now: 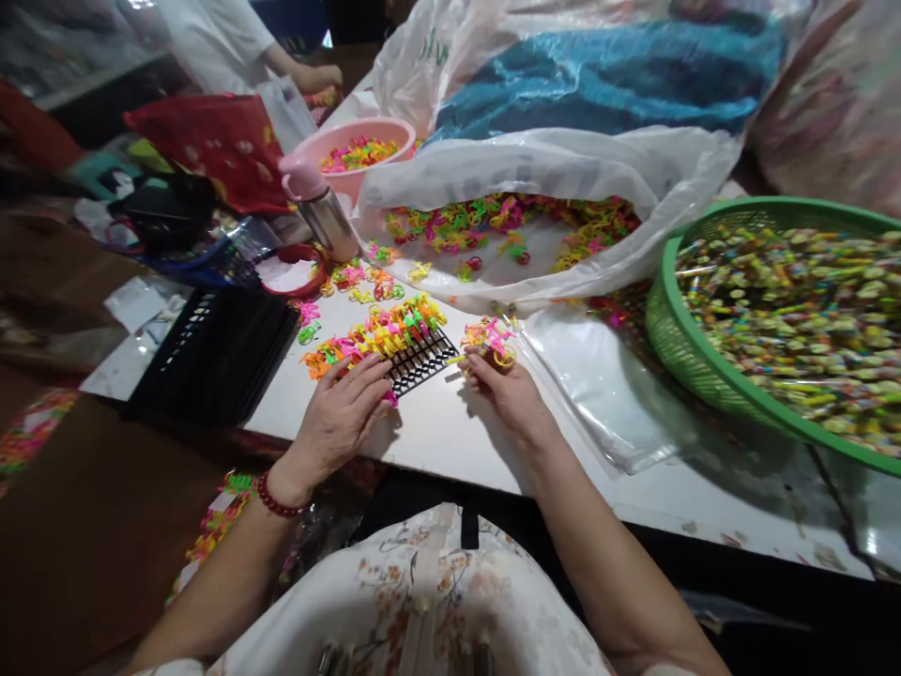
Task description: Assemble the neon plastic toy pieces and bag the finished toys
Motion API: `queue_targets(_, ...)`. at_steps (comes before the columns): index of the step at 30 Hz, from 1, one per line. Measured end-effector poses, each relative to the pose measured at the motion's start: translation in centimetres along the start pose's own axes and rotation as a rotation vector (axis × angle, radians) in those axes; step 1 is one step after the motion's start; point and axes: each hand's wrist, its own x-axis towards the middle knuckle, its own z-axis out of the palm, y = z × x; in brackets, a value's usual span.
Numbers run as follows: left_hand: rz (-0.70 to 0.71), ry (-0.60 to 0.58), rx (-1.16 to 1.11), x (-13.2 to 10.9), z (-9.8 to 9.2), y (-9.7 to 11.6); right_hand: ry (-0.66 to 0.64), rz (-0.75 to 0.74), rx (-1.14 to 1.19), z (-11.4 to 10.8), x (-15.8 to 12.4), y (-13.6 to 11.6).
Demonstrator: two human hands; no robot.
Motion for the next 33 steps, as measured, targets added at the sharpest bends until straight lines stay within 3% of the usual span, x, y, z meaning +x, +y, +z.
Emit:
queue_targets(3, -0.002, 0.002, -0.014, 0.0, 0.0, -0.1, -0.043, -0.117, -0.182, 1.6, 0.8, 0.7)
queue_targets(7, -0.005, 0.017, -0.012, 0.0, 0.1, -0.1, -0.174, -0.137, -0.327, 4.5, 0.9, 3.7)
queue_targets(11, -0.005, 0.029, -0.004, 0.0, 0.1, 0.0, -0.2, -0.333, -0.532, 6.2, 1.7, 6.4)
queue_targets(18, -0.018, 0.043, 0.005, 0.1, 0.2, 0.0, -0.266, -0.442, -0.748, 6.2, 3.2, 7.3)
queue_targets(26, -0.013, 0.025, -0.008, 0.0, 0.3, -0.2, -0.488, -0.619, -0.886, 5.9, 3.5, 6.4)
queue_targets(33, -0.031, -0.057, 0.097, 0.4, 0.2, 0.2, -0.535, -0.623, -1.054, 6.1, 4.9, 6.8)
